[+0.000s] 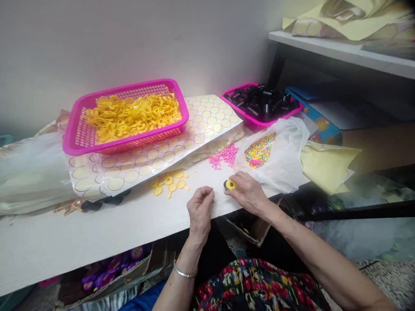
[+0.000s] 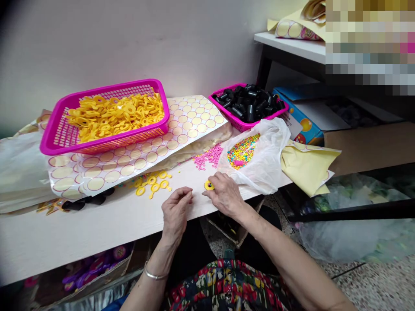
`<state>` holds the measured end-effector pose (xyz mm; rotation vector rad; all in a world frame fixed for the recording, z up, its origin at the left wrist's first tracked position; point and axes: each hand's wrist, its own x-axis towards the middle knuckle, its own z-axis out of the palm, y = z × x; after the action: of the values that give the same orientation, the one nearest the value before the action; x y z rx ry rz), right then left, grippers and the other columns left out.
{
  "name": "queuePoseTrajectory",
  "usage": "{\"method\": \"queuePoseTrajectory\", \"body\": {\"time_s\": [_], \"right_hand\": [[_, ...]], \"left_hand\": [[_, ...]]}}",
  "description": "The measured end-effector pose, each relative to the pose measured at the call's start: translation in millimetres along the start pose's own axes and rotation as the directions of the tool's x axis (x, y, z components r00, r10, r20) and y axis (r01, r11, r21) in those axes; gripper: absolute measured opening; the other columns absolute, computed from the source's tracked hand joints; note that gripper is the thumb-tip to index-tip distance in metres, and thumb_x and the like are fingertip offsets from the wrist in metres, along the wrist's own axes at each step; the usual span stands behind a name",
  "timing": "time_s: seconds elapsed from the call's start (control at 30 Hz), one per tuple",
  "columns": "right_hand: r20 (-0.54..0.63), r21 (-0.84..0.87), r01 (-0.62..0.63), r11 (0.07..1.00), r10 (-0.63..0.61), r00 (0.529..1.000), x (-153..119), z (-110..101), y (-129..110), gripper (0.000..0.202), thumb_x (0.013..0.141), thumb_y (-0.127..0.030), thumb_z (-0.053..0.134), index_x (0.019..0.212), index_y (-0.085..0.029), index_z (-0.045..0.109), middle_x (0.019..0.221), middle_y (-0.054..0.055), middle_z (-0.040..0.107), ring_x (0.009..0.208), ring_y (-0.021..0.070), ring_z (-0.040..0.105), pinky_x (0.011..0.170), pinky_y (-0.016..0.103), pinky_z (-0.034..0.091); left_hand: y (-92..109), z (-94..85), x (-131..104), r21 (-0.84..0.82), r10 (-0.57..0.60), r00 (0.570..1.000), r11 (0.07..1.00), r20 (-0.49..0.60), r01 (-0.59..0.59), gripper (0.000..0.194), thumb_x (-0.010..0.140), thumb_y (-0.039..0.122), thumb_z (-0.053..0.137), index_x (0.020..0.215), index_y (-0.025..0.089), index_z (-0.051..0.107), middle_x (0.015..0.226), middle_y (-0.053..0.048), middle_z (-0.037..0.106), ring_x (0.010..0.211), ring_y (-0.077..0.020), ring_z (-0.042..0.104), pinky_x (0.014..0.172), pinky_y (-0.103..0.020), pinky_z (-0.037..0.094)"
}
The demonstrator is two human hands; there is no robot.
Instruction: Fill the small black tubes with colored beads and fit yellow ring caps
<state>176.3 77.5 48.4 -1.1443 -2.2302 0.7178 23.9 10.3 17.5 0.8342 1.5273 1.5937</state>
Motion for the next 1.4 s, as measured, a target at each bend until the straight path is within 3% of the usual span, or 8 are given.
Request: {"method": "queuePoseTrajectory", "body": {"time_s": [0.17,0.47,0.6,0.7,0.83,0.97,1.07,1.4], "right_hand": [[0.167,-0.391,0.090,0.916,-0.026,0.986,17,3,-3,0.017,0.077,-0.033,0.061,0.084,-0.018,0.057,0.090,0.008,0.055,0.088,0.0227,0.045,0.072,0.032,0.032],[0.212,-0.416,0.090,0.905,0.000,0.977,20,6,3,0.013,0.079,-0.031,0.057,0.081,-0.018,0.059,0.088,0.008,0.055,0.088,0.0219,0.045,0.071,0.031,0.033],[0.182,-0.263,0.031,0.964,0.018,0.983,17,9,9,0.009,0.078,-0.023,0.058,0.084,-0.017,0.059,0.087,0.005,0.055,0.086,0.0190,0.047,0.073,0.029,0.036],[0.133,0.032,-0.001,0.999,-0.003,0.991,12,11,17,0.028,0.072,-0.025,0.064,0.098,-0.017,0.058,0.096,0.005,0.055,0.091,0.0187,0.048,0.078,0.031,0.039],[0.052,0.418,-0.125,0.900,0.114,0.992,7,14,26,0.040,0.077,-0.034,0.060,0.112,-0.016,0.054,0.106,0.007,0.053,0.093,0.0166,0.052,0.082,0.031,0.042],[0.035,0.492,-0.214,0.844,0.227,0.973,6,21,27,0.027,0.084,-0.036,0.048,0.091,-0.015,0.064,0.089,0.006,0.059,0.088,0.0165,0.054,0.081,0.030,0.043],[0.044,0.529,-0.278,0.802,0.301,0.953,7,29,24,0.028,0.083,-0.036,0.046,0.079,-0.016,0.064,0.076,0.003,0.058,0.070,0.0139,0.054,0.065,0.027,0.044],[0.130,0.698,-0.431,0.572,0.491,0.862,7,34,15,0.025,0.079,-0.040,0.046,0.075,-0.017,0.055,0.048,-0.005,0.046,0.037,0.0076,0.040,0.036,0.019,0.031]], "left_hand": [[-6,12.7,17,0.052,-0.091,0.996,0.995,0.022,0.090,0.018,0.068,0.030,0.064,0.076,0.013,0.062,0.068,0.000,0.057,0.061,-0.0095,0.048,0.060,-0.022,0.040],[-9,33.5,27,0.143,-0.079,0.986,0.988,0.145,0.058,0.022,0.073,0.035,0.059,0.074,0.016,0.070,0.075,-0.003,0.062,0.070,-0.0133,0.054,0.065,-0.025,0.041],[-13,39.4,29,0.196,-0.029,0.983,0.981,0.181,-0.007,0.020,0.075,0.033,0.058,0.075,0.018,0.071,0.076,-0.004,0.063,0.076,-0.0154,0.056,0.071,-0.026,0.041],[-13,40.4,28,0.206,-0.011,0.984,0.978,0.176,-0.026,0.020,0.076,0.033,0.057,0.075,0.018,0.071,0.077,-0.004,0.063,0.077,-0.0162,0.057,0.072,-0.027,0.042],[-12,39.8,27,0.238,0.010,0.982,0.970,0.188,-0.056,0.020,0.077,0.032,0.056,0.076,0.018,0.070,0.078,-0.004,0.062,0.077,-0.0158,0.056,0.073,-0.027,0.041],[-11,40.2,27,0.240,0.039,0.979,0.967,0.198,-0.087,0.020,0.077,0.032,0.055,0.075,0.018,0.070,0.078,-0.004,0.063,0.077,-0.0158,0.056,0.073,-0.027,0.041],[-11,42.3,27,0.225,0.024,0.982,0.972,0.186,-0.066,0.019,0.075,0.032,0.057,0.074,0.018,0.070,0.077,-0.004,0.064,0.076,-0.0154,0.056,0.072,-0.026,0.042],[-15,54.1,28,0.129,-0.099,0.991,0.988,0.092,0.087,0.025,0.070,0.038,0.060,0.072,0.013,0.066,0.067,-0.002,0.063,0.062,-0.0120,0.054,0.060,-0.023,0.043]]}}
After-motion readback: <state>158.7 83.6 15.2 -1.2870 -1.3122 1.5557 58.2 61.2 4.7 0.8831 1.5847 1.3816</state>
